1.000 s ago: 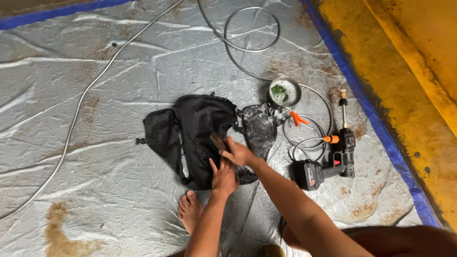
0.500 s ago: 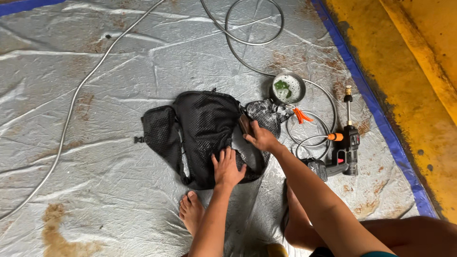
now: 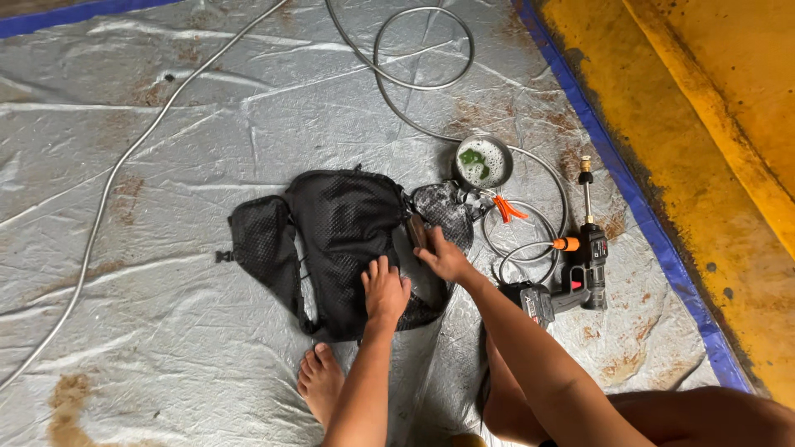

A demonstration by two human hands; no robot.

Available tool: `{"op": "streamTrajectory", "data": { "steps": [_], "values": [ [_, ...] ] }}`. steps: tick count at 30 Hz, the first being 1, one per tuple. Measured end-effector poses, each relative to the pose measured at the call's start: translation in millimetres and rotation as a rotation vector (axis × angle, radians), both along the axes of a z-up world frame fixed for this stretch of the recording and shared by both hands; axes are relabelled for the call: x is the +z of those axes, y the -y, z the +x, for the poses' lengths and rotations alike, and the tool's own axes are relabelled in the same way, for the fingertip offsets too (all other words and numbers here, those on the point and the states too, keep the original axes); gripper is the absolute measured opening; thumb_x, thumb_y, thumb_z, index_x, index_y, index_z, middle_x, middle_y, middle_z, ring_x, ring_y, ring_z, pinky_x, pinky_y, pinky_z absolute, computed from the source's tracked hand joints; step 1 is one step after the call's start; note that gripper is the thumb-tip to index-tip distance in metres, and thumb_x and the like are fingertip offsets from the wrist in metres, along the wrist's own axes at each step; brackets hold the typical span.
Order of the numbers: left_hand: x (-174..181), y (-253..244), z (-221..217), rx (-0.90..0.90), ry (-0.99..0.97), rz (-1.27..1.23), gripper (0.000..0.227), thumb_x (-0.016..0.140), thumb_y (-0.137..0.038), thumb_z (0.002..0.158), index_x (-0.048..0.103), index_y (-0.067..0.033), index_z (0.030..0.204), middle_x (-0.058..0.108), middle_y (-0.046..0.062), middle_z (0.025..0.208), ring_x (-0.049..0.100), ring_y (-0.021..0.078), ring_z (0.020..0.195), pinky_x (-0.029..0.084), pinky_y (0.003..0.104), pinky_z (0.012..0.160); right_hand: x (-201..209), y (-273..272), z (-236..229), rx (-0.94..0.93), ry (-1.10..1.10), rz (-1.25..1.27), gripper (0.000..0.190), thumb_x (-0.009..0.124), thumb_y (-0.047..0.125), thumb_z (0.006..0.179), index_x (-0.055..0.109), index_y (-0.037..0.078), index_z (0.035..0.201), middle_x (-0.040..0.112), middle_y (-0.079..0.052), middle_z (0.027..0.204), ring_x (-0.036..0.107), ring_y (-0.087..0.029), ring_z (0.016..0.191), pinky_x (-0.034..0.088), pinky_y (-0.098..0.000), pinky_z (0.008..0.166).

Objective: The person cleans a black mesh bag by hand and using a small cleaning tool, dipping the tool into a small bowl of cleaning solution and scrubbing different sections of the bag.

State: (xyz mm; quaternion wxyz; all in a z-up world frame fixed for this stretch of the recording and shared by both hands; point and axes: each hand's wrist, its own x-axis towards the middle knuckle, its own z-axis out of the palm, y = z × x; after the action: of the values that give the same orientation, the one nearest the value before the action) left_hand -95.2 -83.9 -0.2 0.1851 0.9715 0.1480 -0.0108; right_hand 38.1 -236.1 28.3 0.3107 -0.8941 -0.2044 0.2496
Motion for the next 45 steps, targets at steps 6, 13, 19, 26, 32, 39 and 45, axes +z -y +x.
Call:
{"op": "streamTrajectory", "data": {
  "steps": [6, 13, 19, 26, 32, 39, 45],
  "values": [
    [13, -27, -43, -0.197, 0.049, -0.077, 0.042, 0.06, -0.05, 0.104, 0.065, -0.0106, 0.116, 0.054, 0.013, 0.163, 0.044, 0.0303, 0.157, 0.039, 0.051, 0.123, 7, -9, 8, 0.012, 0.097, 0.101, 0.05, 0.07, 0.043, 0.103, 0.047, 0.017, 0.139, 0.072, -0.029, 0.124, 0.07, -0.054, 0.122, 0.057, -0.0644, 0.102],
    [17, -29, -75, 0.144, -0.248, -0.018, 0.129, 0.073, -0.079, 0.086, 0.018, -0.0027, 0.174, 0.007, 0.021, 0.186, 0.002, 0.0335, 0.173, -0.002, 0.051, 0.141, -7, -30, -25, 0.803, 0.692, -0.021, 0.061, 0.054, 0.041, 0.109, 0.05, 0.009, 0.161, 0.065, -0.016, 0.133, 0.063, -0.038, 0.125, 0.054, -0.0508, 0.104],
    [24, -37, -69, 0.094, -0.414, -0.064, 0.144, 0.068, -0.089, 0.08, 0.001, -0.0074, 0.178, -0.009, 0.014, 0.188, -0.013, 0.0276, 0.173, -0.014, 0.056, 0.139, -23, -20, -15, 0.503, 0.724, -0.106, 0.058, 0.063, 0.044, 0.103, 0.061, 0.012, 0.151, 0.067, -0.012, 0.128, 0.066, -0.04, 0.111, 0.058, -0.0511, 0.091],
    [16, -37, -56, 0.084, -0.469, -0.05, 0.151, 0.069, -0.093, 0.075, -0.004, -0.0107, 0.178, -0.014, 0.01, 0.187, -0.015, 0.0276, 0.172, -0.015, 0.058, 0.138, -68, -11, 3, 0.601, 0.746, 0.047, 0.06, 0.053, 0.046, 0.108, 0.057, 0.011, 0.156, 0.07, -0.013, 0.125, 0.069, -0.038, 0.111, 0.058, -0.0524, 0.088],
    [39, -41, -64, 0.054, -0.466, -0.062, 0.146, 0.07, -0.09, 0.077, 0.001, -0.0111, 0.179, -0.008, 0.009, 0.188, -0.009, 0.0266, 0.173, -0.008, 0.058, 0.139, -57, -1, -23, 0.653, 0.766, -0.055, 0.062, 0.058, 0.045, 0.104, 0.054, 0.016, 0.159, 0.069, -0.009, 0.127, 0.067, -0.035, 0.12, 0.059, -0.0491, 0.094],
    [11, -120, -52, -0.206, -0.404, -0.09, 0.132, 0.087, -0.068, 0.071, 0.025, -0.0187, 0.176, 0.021, -0.004, 0.186, 0.026, 0.0189, 0.168, 0.038, 0.051, 0.129, -23, -14, -60, 0.88, 0.877, 0.108, 0.047, 0.051, 0.042, 0.11, 0.061, 0.031, 0.155, 0.071, -0.011, 0.125, 0.069, -0.033, 0.113, 0.056, -0.0502, 0.093],
    [23, -136, -83, -0.179, -0.3, 0.1, 0.095, 0.075, -0.06, 0.094, 0.043, -0.0098, 0.167, 0.029, 0.006, 0.183, 0.03, 0.0216, 0.166, 0.022, 0.053, 0.137, 9, -66, -69, 0.539, 0.822, 0.028, 0.061, 0.065, 0.035, 0.102, 0.055, 0.03, 0.162, 0.068, -0.012, 0.112, 0.071, -0.036, 0.099, 0.059, -0.0484, 0.087]
  ]
}}
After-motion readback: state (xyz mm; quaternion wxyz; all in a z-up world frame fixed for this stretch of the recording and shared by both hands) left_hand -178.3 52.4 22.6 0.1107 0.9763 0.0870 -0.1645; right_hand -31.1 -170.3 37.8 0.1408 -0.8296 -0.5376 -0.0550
